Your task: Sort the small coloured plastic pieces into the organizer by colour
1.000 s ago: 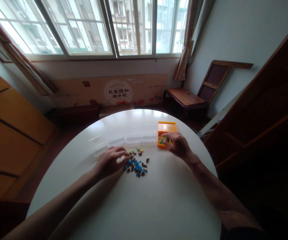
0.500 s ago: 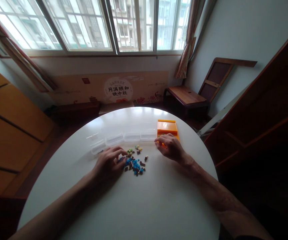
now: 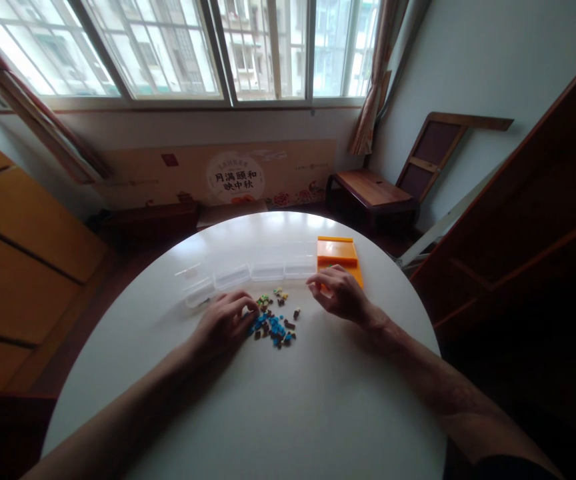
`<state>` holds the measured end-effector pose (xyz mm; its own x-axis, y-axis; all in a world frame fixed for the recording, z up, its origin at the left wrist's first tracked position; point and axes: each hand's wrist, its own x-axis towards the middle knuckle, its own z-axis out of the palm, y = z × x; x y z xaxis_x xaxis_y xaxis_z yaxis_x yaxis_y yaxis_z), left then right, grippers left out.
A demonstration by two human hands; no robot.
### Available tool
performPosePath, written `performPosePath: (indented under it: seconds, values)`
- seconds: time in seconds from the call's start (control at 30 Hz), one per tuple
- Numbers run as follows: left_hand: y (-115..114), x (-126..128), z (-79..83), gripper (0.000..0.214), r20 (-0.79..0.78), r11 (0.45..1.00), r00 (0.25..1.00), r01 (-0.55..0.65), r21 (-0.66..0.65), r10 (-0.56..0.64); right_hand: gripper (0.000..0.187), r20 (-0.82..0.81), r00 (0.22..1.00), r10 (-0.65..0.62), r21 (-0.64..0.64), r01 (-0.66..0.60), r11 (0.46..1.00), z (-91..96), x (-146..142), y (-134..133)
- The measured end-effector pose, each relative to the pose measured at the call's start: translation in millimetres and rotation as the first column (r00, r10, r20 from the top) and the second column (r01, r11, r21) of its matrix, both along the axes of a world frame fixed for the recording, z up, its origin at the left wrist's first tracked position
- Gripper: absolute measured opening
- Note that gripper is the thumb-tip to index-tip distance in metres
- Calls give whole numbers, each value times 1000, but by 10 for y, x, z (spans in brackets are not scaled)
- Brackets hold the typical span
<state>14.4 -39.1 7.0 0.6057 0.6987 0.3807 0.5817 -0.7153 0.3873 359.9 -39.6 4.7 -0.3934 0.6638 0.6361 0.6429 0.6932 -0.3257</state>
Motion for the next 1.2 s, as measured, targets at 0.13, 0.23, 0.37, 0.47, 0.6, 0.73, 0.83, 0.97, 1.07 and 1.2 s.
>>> performPosePath:
  seconds: [0.13,0.23,0.37,0.47,0.6,0.73,0.83,0.97,1.07,1.2]
  values:
    - [9,-6,-30,17,30,999,1000,0,34,-1,13,15,998,54,-28,-53,998,115,-200,-43]
    - [-9,-2,-38,14,90,999,996,-19,37,16,10,14,993,115,-112,-113,987,143,-456,-108]
    - [-70,43,-45,13,182,1000,983,-6,12,4,12,-50,985,166,-172,-172,970,45,-742,-184]
    - [-112,90,-49,12,225,1000,974,16,8,-17,16,-101,981,168,-179,-184,966,-38,-804,-218]
    - [-136,124,-43,15,241,998,969,55,-11,-51,17,-109,974,198,-167,-214,962,-87,-771,-228]
    - [-139,126,-41,15,272,998,961,55,-26,-46,17,-113,967,227,-156,-243,957,-132,-769,-210]
    - [-143,125,-48,13,304,999,952,41,-18,-34,18,-119,967,224,-134,-239,962,-157,-797,-210]
    - [-141,131,-58,10,303,999,952,37,-11,-31,16,-100,973,208,-99,-218,971,-120,-806,-214]
    - [-111,114,-53,8,275,1000,961,-13,7,10,14,-98,985,141,-80,-149,986,-32,-690,-166]
    - [-33,43,-31,9,184,986,974,-147,82,129,12,3,997,-72,-71,72,995,74,-299,-15]
